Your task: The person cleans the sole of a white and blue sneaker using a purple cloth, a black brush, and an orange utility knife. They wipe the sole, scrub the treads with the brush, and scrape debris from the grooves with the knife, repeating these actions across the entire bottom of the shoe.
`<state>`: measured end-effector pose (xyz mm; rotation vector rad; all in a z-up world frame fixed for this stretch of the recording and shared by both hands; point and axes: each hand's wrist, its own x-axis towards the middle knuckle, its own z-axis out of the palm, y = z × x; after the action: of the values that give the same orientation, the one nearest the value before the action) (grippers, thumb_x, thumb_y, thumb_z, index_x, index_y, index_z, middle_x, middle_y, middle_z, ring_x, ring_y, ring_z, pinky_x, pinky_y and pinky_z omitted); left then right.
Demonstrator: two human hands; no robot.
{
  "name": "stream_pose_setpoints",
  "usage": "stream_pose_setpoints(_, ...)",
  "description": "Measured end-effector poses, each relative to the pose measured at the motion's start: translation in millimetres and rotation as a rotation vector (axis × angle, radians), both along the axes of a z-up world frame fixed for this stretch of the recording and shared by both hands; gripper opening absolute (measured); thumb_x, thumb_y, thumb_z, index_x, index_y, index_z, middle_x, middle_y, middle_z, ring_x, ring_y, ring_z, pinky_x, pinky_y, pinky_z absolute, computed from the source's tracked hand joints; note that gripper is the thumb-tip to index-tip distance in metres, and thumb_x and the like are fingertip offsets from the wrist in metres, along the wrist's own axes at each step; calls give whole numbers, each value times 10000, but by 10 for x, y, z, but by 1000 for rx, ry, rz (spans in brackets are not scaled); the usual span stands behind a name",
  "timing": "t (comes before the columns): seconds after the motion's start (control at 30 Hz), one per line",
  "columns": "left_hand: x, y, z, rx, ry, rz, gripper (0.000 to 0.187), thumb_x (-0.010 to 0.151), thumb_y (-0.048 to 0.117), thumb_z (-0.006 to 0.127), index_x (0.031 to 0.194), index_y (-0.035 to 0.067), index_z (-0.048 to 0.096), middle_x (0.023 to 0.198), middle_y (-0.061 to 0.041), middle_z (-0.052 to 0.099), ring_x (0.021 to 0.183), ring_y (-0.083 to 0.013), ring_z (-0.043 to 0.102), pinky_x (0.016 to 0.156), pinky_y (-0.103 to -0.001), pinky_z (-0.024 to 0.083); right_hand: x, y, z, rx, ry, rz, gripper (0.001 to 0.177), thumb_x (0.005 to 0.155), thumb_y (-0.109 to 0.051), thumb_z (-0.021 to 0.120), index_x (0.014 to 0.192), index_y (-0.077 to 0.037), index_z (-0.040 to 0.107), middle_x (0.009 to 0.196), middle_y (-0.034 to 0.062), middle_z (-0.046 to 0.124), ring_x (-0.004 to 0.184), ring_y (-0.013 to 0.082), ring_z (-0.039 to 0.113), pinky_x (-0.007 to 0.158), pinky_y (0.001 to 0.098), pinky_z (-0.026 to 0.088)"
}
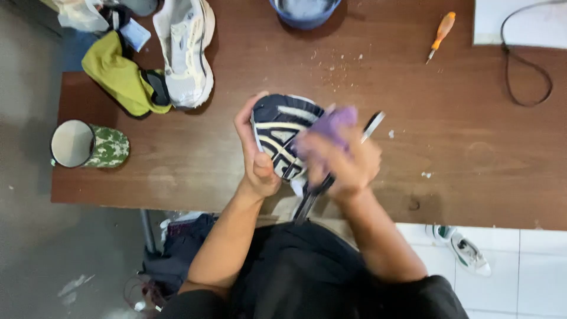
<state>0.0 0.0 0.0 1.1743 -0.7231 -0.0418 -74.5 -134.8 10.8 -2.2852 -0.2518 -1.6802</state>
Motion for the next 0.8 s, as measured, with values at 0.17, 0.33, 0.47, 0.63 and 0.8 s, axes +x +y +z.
stream_pose_setpoints(0.17,-12,-54,-14,4,-11,-19,1056,889,838,452,1513,22,204,1459,-163,418,1317,-226,499,1165,-370,437,19,278,408,228,29,50,104,918,-223,729,869,-199,817,807,80,682,577,223,582,575,323,511)
stream_pose_setpoints(0.33,-60,25,-99,39,-14,-48,1088,876,851,469,1516,17,192,1467,-178,377,1327,-268,487,1168,-401,433,-44,270,759,122,156,112,122,873,-128,728,879,-218,809,851,75,681,651,241,635,614,307,536)
stream_pose_setpoints(0.47,28,56,-155,-63,-14,54,1090,843,873,484,1487,29,237,1420,-183,438,1290,-272,541,1143,-411,474,-34,282,753,82,265,159,127,950,-160,673,999,-177,788,870,81,650,646,225,633,582,294,549)
stream_pose_setpoints(0.63,90,38,-137,-114,-50,98,1031,874,841,488,1482,40,258,1406,-166,453,1281,-236,546,1147,-383,476,-85,272,358,212,260,165,98,952,-178,688,968,-154,781,884,83,683,571,255,602,550,326,530)
stream_pose_setpoints(0.8,8,17,-58,-93,-44,93,1000,910,808,455,1487,12,270,1388,-184,501,1265,-246,560,1143,-377,477,-140,255,325,159,154,84,131,932,-256,697,914,-214,820,825,60,690,512,218,494,548,340,479)
